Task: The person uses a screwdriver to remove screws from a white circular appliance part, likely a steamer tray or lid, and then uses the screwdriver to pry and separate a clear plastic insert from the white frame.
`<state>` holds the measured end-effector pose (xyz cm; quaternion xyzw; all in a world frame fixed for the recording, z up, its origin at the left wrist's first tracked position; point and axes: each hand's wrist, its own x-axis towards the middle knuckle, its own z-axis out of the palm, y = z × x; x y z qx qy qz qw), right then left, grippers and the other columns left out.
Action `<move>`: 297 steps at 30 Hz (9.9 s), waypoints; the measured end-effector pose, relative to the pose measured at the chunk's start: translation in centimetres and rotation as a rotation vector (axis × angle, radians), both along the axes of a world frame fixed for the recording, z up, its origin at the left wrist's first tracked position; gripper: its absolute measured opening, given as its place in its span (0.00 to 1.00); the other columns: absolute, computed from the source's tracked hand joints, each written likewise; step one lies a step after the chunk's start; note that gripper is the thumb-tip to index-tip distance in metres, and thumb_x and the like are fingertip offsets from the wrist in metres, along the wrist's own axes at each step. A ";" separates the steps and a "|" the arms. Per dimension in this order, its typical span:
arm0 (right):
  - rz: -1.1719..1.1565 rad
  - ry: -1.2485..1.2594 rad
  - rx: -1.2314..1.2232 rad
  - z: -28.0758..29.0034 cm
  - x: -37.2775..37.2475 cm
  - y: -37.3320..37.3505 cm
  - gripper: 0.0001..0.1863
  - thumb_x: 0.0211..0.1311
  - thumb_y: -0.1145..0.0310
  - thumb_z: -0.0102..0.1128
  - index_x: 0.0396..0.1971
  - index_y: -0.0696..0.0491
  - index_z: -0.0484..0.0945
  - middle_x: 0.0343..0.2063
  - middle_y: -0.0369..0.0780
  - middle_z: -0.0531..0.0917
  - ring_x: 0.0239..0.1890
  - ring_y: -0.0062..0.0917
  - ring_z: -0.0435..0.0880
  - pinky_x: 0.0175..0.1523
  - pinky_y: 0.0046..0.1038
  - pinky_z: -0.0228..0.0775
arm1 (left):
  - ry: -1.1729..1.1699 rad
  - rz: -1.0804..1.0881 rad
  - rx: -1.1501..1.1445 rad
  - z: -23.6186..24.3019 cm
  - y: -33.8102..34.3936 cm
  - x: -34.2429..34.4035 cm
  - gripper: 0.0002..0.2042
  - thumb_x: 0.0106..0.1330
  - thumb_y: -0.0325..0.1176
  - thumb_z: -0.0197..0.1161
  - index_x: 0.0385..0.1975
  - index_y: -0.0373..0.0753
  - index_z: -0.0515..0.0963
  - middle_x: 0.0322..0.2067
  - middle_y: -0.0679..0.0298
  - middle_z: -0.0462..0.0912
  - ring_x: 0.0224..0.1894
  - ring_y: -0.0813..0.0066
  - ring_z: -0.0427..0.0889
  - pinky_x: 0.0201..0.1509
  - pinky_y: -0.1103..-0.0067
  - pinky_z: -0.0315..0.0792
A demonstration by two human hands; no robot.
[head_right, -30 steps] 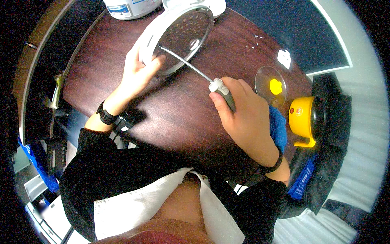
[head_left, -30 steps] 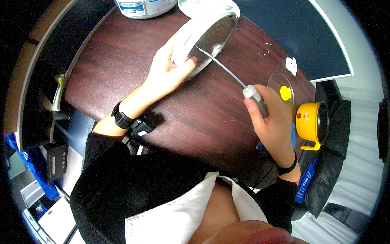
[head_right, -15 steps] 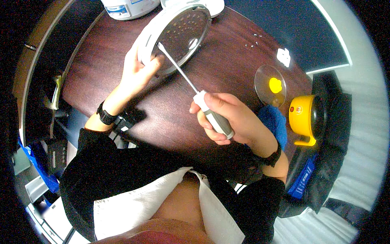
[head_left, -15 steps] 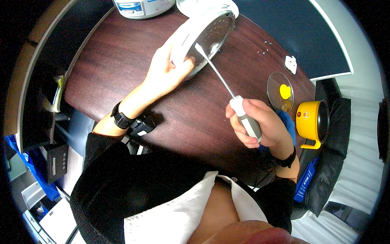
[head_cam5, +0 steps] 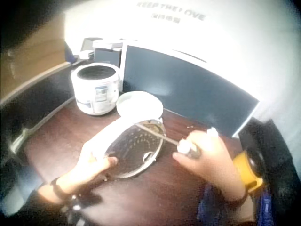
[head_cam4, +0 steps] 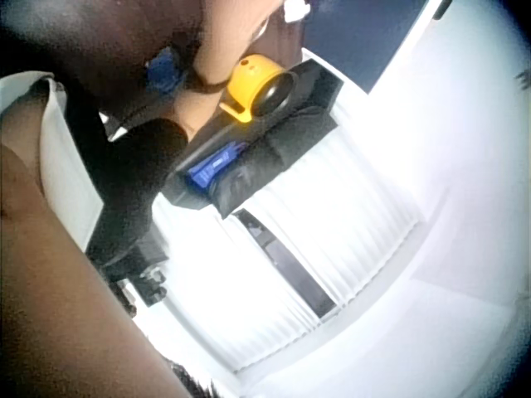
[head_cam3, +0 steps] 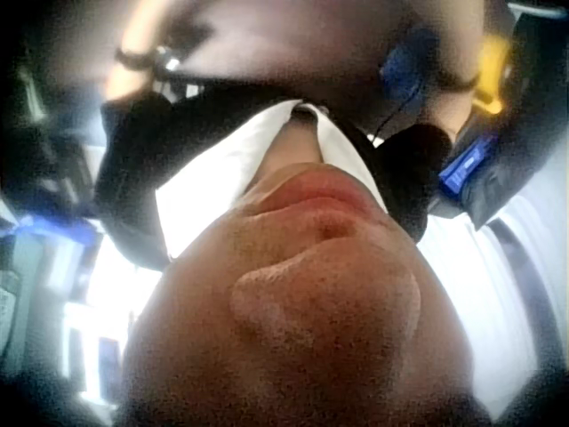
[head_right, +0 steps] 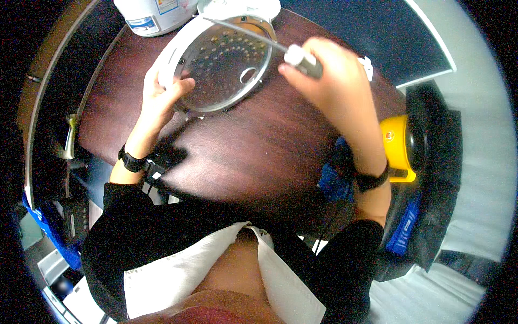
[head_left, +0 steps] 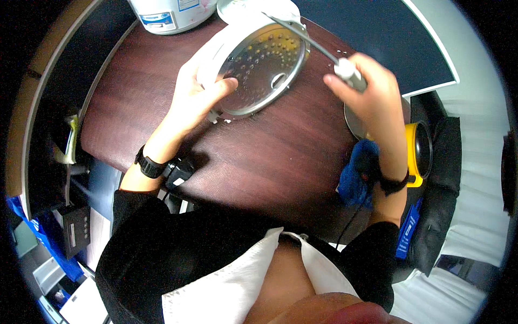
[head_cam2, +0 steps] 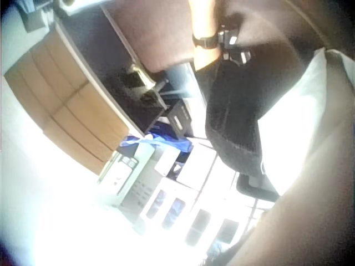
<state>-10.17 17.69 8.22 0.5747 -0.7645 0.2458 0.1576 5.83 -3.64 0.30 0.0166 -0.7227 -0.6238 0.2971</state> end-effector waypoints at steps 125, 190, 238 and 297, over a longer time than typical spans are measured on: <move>-0.066 -0.748 -0.437 -2.8 -2.9 1.6 0.16 0.57 0.60 0.58 0.35 0.59 0.75 0.22 0.36 0.75 0.20 0.17 0.73 0.26 0.19 0.66 | -0.127 -0.061 0.212 -2.5 2.0 -2.7 0.17 0.50 0.26 0.68 0.40 0.32 0.73 0.35 0.62 0.77 0.38 0.75 0.75 0.44 0.79 0.70; -0.218 0.068 -0.004 4.1 0.5 6.3 0.14 0.48 0.73 0.59 0.37 0.53 0.73 0.32 0.42 0.76 0.35 0.39 0.77 0.38 0.32 0.70 | -0.058 0.009 0.337 -2.4 1.9 -2.3 0.09 0.51 0.26 0.65 0.32 0.34 0.77 0.29 0.66 0.78 0.32 0.80 0.75 0.38 0.81 0.69; -0.323 -0.973 0.175 0.8 -0.8 7.4 0.14 0.57 0.58 0.57 0.30 0.54 0.78 0.19 0.35 0.74 0.18 0.16 0.71 0.17 0.19 0.60 | -0.150 -0.055 0.024 -2.8 0.1 -1.4 0.04 0.48 0.22 0.58 0.24 0.37 0.75 0.22 0.74 0.74 0.24 0.87 0.69 0.28 0.86 0.64; -0.351 -0.134 0.057 -0.8 -0.4 5.6 0.17 0.56 0.53 0.55 0.30 0.53 0.72 0.22 0.45 0.79 0.26 0.42 0.79 0.31 0.36 0.71 | -0.120 -0.005 0.035 -1.5 1.3 -1.7 0.04 0.50 0.23 0.59 0.19 0.37 0.71 0.19 0.76 0.69 0.23 0.89 0.64 0.27 0.87 0.61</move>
